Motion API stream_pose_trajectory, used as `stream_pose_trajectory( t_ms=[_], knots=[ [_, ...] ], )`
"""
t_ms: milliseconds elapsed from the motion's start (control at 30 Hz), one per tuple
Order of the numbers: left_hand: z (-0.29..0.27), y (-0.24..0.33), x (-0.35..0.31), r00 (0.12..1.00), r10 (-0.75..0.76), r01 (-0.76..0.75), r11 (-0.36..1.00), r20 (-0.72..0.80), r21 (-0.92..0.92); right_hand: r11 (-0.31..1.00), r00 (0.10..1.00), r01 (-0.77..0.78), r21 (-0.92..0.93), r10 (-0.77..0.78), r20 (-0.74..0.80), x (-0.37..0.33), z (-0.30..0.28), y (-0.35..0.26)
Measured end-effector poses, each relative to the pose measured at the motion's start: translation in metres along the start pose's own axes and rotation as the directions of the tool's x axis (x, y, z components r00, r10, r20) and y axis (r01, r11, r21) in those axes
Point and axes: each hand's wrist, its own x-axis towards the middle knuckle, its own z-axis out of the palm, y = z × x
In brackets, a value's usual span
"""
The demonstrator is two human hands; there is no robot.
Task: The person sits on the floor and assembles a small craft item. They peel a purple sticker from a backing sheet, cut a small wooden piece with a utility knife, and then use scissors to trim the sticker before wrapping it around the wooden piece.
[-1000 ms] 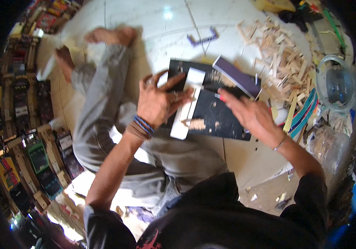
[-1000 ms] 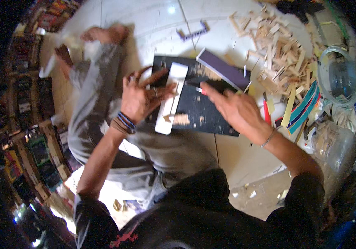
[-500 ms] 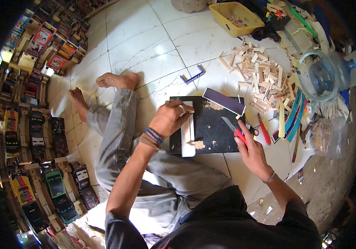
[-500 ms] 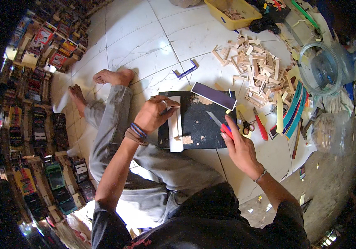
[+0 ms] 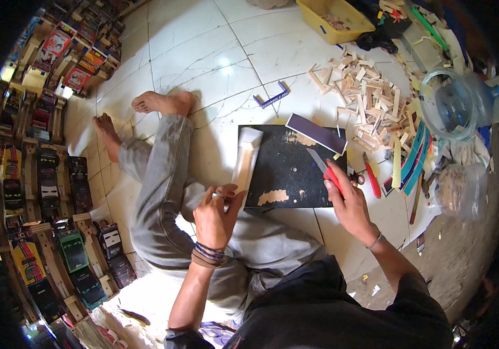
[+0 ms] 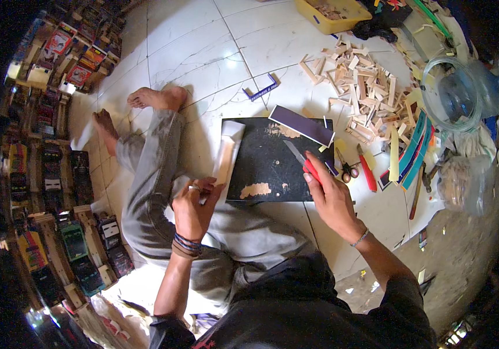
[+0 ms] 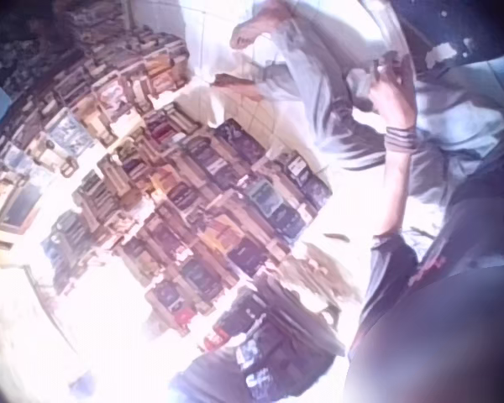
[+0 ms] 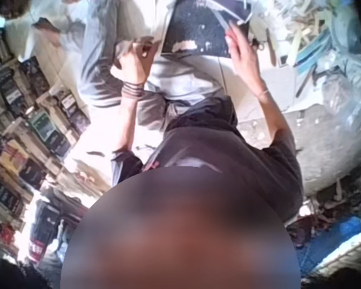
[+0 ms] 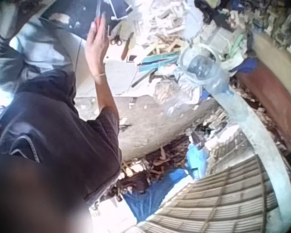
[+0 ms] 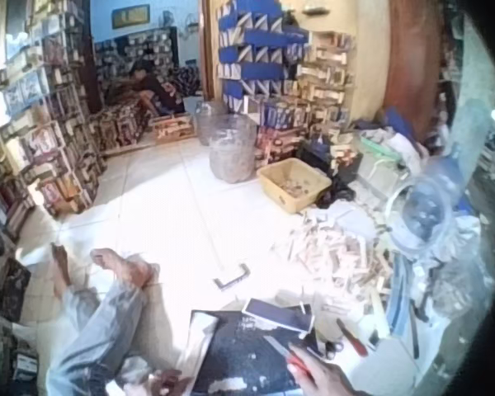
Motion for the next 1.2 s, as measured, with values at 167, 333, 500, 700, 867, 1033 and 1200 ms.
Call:
stream_pose_trajectory(
  t_ms=[167,333,500,700,867,1033,1200],
  knots=[
    [0.012,0.009,-0.018,0.994,-0.082,0.091,0.986,0.067,-0.139,0.999,0.994,-0.043,0.013,0.041,0.105,0.006,0.011,-0.003],
    [0.02,0.016,-0.02,0.994,0.019,0.001,0.985,0.112,-0.173,0.968,0.966,0.235,-0.089,-0.222,0.131,0.024,0.009,0.002],
    [0.017,0.017,-0.016,0.973,0.027,-0.008,0.997,0.227,-0.081,0.953,0.942,0.201,-0.226,-0.125,0.312,0.039,0.002,0.006],
    [0.024,0.005,0.015,0.956,0.124,-0.132,0.991,0.264,0.011,0.93,0.948,0.229,-0.286,-0.147,0.283,0.043,-0.011,0.012],
    [0.055,-0.01,0.059,0.936,0.279,-0.292,0.956,0.212,0.029,0.835,0.906,0.319,-0.449,-0.128,0.404,0.043,-0.021,0.018],
    [0.07,-0.016,0.072,0.912,0.32,-0.33,0.944,0.256,-0.008,0.858,0.898,0.317,-0.405,-0.133,0.42,0.045,-0.016,0.022],
    [0.075,-0.02,0.073,0.908,0.33,-0.332,0.943,0.258,-0.034,0.854,0.897,0.327,-0.405,-0.145,0.418,0.047,-0.015,0.023]
  ],
)
